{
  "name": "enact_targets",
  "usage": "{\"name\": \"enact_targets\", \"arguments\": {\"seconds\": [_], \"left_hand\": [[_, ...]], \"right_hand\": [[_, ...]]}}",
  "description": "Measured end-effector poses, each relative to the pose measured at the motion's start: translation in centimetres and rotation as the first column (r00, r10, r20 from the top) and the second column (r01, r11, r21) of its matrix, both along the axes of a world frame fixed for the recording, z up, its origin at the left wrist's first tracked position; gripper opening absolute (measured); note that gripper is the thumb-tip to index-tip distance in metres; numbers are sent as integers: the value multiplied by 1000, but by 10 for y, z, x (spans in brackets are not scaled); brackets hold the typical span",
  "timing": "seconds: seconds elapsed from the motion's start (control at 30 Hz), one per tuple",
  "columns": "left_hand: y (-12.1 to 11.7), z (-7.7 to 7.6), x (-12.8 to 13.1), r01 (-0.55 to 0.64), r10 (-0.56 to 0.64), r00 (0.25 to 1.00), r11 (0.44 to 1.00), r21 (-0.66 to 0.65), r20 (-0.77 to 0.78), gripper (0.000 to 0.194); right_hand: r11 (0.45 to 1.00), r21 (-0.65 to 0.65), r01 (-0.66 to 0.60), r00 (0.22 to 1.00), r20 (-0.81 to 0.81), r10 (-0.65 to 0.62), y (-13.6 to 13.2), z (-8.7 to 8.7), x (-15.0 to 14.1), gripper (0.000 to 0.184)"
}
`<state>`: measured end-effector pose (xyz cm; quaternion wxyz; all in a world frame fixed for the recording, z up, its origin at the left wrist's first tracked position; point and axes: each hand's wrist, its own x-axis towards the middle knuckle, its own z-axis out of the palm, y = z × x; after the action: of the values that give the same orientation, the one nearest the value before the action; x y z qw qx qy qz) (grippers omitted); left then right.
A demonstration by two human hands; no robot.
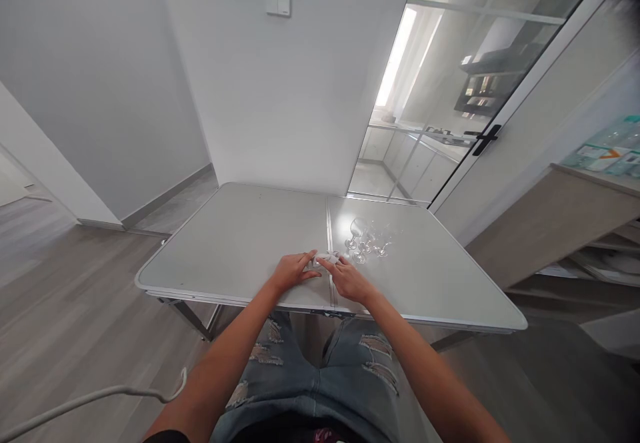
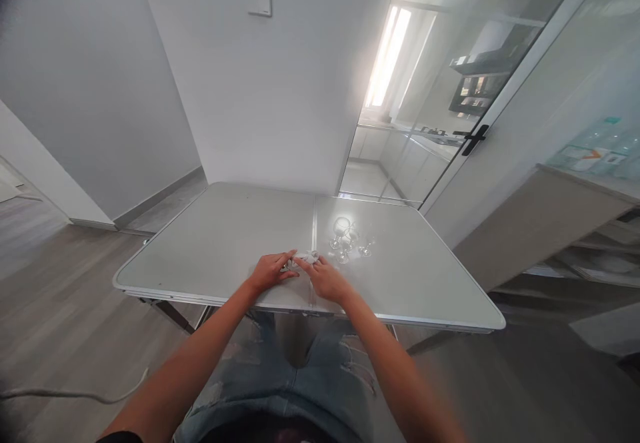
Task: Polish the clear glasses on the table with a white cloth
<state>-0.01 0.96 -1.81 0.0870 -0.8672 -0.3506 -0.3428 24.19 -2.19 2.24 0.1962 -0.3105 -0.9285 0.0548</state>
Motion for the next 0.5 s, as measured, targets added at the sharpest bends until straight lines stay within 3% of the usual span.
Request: {"name": "enact_targets", "arguments": {"seconds": [0.1,0.2,0.3,0.37,0.4,0.43,0.47,0.5], "left_hand": [[1,-1,-1,-17,18,1000,1000,-7,24,66],[0,1,-3,-16,17,997,1000,-10,79,65],[-1,4,-3,8,-8,996,1000,7,92,62],[-1,5,-3,12,-13,997,1000,23,82,60],[-1,5,-2,7,-10,997,1000,31,78,59],[-1,5,-2,0,-2,997,999,36,74,59],[-1,5,-2,-10,7,997,999,40,73,59],[0,4,-2,-22,19,997,999,40,74,60]], "right_hand": [[979,-202,5,969,-242,-55,-2,7,-12,77],[881,-472,-9,844,-477,-247,2,10,-23,77],[660,-748,-74,673,-526,-520,13,12,-28,75],[501,-849,-168,601,-491,-631,19,13,-28,73],[452,-870,-199,585,-475,-657,21,14,-29,73],[444,-873,-201,577,-472,-667,22,15,-29,73],[491,-854,-172,584,-490,-647,21,16,-30,74],[577,-808,-117,607,-518,-602,19,17,-32,76]]}}
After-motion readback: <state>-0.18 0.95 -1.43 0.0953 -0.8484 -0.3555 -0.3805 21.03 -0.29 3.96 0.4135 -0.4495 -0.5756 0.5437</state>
